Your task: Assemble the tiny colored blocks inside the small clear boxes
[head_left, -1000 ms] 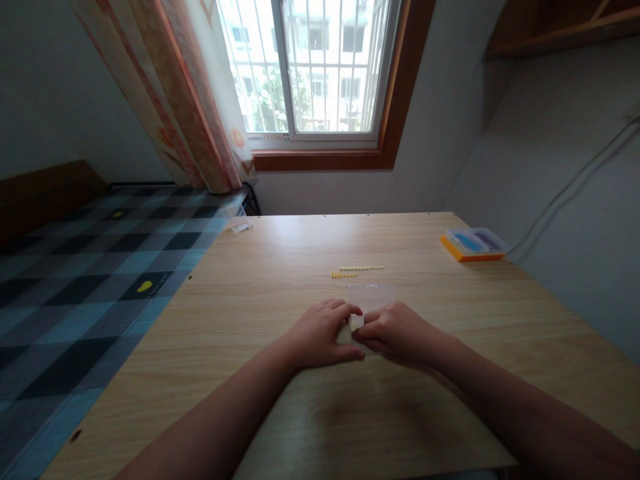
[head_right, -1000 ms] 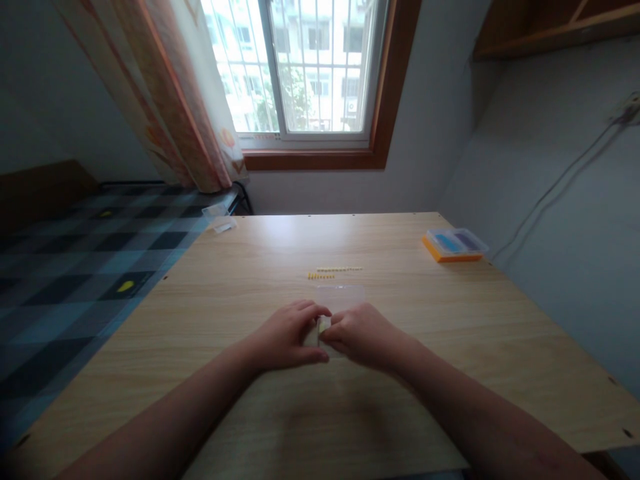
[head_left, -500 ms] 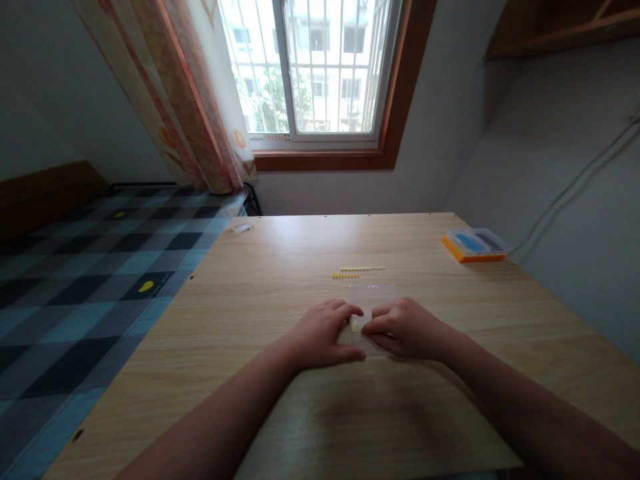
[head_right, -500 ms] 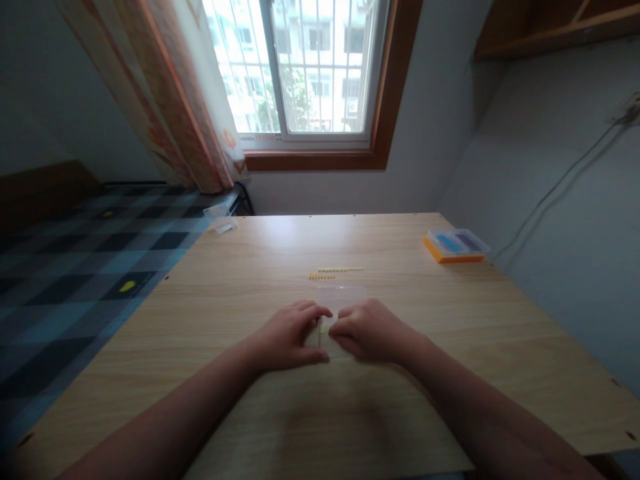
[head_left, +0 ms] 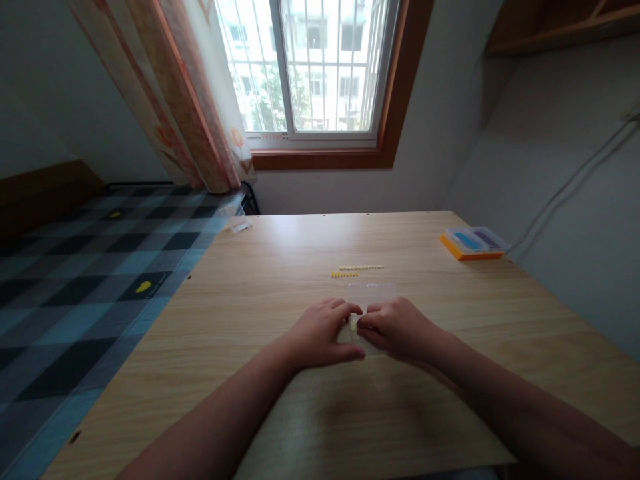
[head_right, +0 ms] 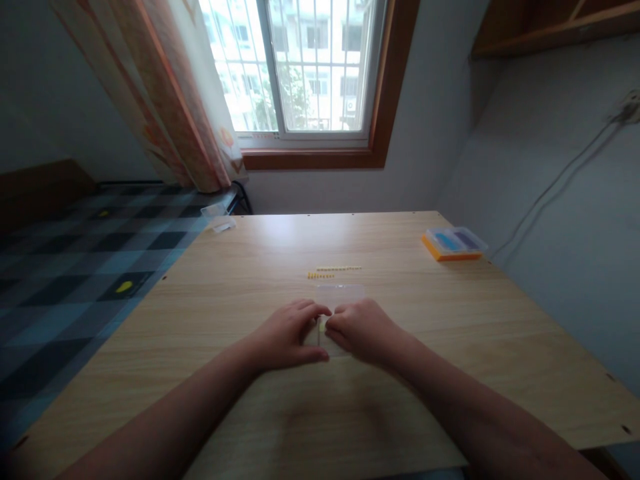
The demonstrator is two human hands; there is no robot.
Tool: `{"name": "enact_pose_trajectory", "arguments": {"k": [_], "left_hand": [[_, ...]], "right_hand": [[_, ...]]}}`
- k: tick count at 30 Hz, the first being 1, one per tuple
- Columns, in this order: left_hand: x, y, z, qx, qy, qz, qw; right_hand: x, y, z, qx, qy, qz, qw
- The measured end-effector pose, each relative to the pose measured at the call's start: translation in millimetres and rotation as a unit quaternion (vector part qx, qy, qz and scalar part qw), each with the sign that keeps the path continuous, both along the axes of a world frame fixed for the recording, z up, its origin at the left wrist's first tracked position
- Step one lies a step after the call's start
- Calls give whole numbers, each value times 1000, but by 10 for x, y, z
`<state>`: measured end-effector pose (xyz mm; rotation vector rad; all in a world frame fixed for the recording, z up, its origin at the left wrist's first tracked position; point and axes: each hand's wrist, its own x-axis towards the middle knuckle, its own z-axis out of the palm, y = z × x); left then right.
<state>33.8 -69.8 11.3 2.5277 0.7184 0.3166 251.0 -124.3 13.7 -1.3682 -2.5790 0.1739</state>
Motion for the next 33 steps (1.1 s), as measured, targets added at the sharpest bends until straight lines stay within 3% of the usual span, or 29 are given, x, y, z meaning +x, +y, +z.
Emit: {"name": "enact_pose_trajectory", "arguments": {"k": [33], "left_hand": [[1,10,-25,4,-11,0,1000]], "right_hand": [[-44,-2,-2,-1,-15,-19,1000]]}}
